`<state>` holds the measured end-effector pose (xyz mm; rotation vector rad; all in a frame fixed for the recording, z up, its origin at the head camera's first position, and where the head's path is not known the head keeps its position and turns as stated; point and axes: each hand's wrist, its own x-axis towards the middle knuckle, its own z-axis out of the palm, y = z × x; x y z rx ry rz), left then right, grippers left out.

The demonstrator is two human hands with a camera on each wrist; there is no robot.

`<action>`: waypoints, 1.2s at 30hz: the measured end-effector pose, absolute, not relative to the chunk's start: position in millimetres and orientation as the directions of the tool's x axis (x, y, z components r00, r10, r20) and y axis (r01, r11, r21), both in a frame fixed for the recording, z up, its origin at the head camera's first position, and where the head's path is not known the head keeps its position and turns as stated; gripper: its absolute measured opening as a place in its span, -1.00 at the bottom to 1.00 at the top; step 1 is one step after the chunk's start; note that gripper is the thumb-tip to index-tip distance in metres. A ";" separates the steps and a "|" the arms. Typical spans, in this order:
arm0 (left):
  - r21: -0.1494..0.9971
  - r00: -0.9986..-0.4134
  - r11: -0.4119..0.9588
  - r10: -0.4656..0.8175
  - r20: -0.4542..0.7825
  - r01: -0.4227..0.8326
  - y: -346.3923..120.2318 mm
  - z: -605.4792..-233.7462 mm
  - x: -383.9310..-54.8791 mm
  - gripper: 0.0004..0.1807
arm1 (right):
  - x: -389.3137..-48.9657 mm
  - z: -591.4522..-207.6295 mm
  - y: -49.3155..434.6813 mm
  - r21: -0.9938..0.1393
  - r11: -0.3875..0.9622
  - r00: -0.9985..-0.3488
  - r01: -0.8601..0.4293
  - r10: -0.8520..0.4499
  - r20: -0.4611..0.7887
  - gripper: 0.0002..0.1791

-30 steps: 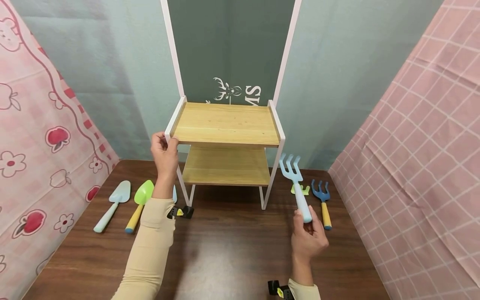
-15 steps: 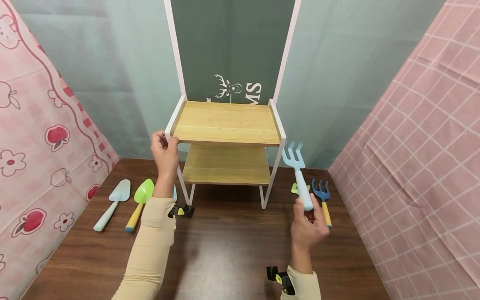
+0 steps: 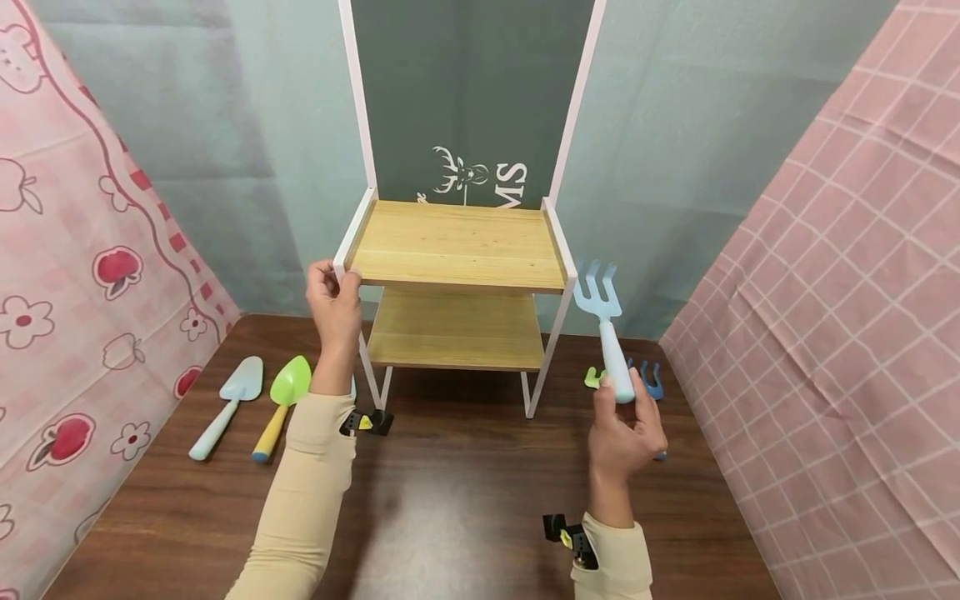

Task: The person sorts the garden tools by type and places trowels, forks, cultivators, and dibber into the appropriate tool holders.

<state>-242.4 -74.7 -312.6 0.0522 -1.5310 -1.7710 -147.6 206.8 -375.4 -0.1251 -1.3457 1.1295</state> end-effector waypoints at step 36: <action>0.858 -0.694 0.006 -0.585 0.419 0.513 -72.8 -331.9 -267.7 -0.87 | -192.7 -328.6 202.9 -0.542 0.358 -0.179 -0.760 0.687 0.704 -0.71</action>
